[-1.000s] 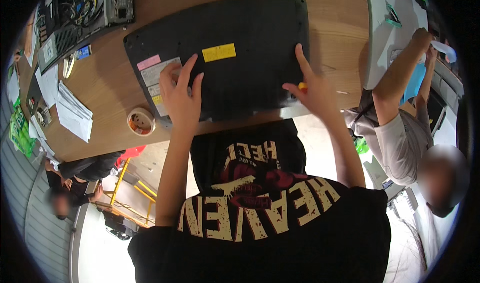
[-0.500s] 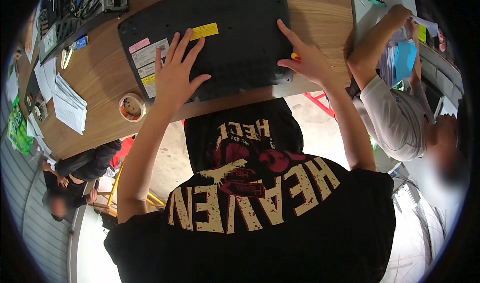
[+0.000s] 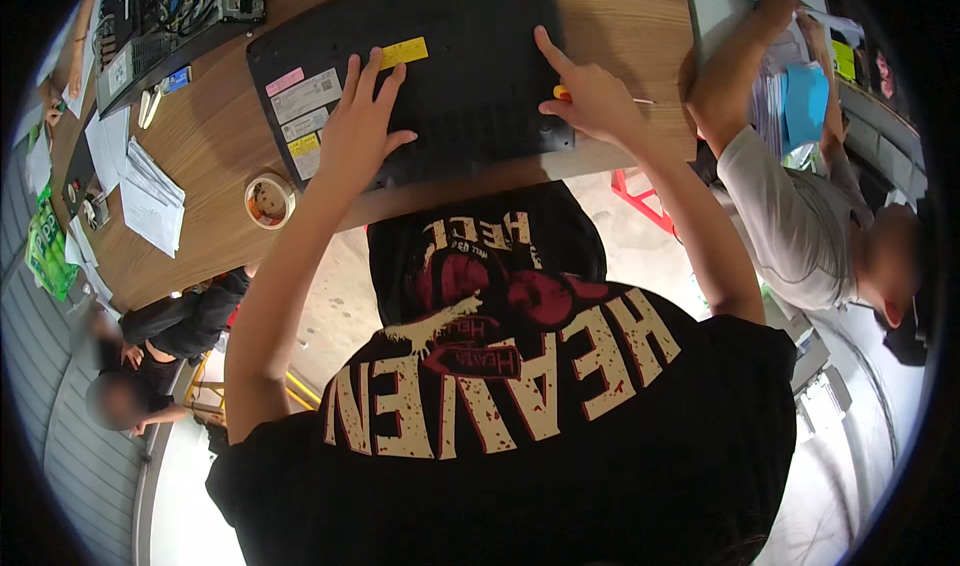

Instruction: The person uses a screwdriver to tighten screws on the internal components and the outer bottom casing of a laptop, then places the casing back onto the base.

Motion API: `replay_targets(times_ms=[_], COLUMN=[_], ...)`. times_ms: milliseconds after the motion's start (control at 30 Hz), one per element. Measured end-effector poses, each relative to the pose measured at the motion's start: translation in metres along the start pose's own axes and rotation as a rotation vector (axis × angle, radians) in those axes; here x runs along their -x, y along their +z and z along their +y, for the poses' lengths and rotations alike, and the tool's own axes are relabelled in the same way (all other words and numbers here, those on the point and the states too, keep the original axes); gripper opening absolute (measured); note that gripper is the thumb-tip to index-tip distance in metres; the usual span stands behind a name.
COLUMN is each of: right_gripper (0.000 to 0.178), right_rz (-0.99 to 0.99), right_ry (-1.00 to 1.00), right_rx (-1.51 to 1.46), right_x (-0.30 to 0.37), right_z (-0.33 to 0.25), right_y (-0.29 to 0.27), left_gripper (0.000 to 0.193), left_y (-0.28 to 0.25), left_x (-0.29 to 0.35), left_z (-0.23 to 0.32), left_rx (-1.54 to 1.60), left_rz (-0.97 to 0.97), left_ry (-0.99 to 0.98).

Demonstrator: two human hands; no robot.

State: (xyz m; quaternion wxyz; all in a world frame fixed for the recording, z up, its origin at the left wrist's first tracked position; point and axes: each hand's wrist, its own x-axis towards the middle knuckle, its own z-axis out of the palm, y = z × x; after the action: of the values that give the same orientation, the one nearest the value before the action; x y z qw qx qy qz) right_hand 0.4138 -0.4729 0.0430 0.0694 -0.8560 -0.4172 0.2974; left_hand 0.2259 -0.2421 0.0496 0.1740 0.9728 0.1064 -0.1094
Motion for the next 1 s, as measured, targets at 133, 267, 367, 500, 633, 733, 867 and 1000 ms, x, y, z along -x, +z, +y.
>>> replay_targets(times_ms=[133, 267, 367, 500, 633, 733, 867, 1000], right_gripper=[0.098, 0.11, 0.113, 0.115, 0.117, 0.115, 0.11, 0.093], right_rz=[-0.096, -0.018, -0.035, -0.071, -0.087, -0.056, -0.058, 0.088], right_ry=[0.002, 0.057, 0.103, 0.122, 0.116, 0.102, 0.087, -0.024], right_rx=[-0.03, 0.02, 0.061, 0.087, 0.172, 0.143, 0.07, -0.179], right_x=[0.001, 0.004, 0.005, 0.002, 0.001, -0.002, 0.002, 0.004], right_z=[-0.004, -0.026, -0.036, -0.04, -0.041, -0.04, -0.036, -0.003], right_y=[-0.009, 0.0, 0.001, 0.003, 0.003, -0.002, -0.007, 0.0], left_gripper=[0.082, 0.084, 0.085, 0.086, 0.085, 0.085, 0.058, 0.052], left_y=[-0.008, -0.013, -0.004, 0.006, 0.01, 0.007, 0.004, -0.013], left_x=[-0.007, -0.009, -0.003, 0.002, 0.005, 0.007, 0.007, 0.023], left_z=[0.004, 0.006, 0.001, -0.006, -0.01, -0.015, -0.048, -0.06], left_rx=[-0.108, -0.16, -0.104, 0.034, 0.134, 0.171, 0.378, 0.15], left_rz=[-0.069, -0.08, -0.048, 0.027, 0.078, 0.07, 0.157, 0.265], left_ry=[0.01, 0.046, 0.047, 0.056, 0.06, 0.081, 0.194, 0.154])
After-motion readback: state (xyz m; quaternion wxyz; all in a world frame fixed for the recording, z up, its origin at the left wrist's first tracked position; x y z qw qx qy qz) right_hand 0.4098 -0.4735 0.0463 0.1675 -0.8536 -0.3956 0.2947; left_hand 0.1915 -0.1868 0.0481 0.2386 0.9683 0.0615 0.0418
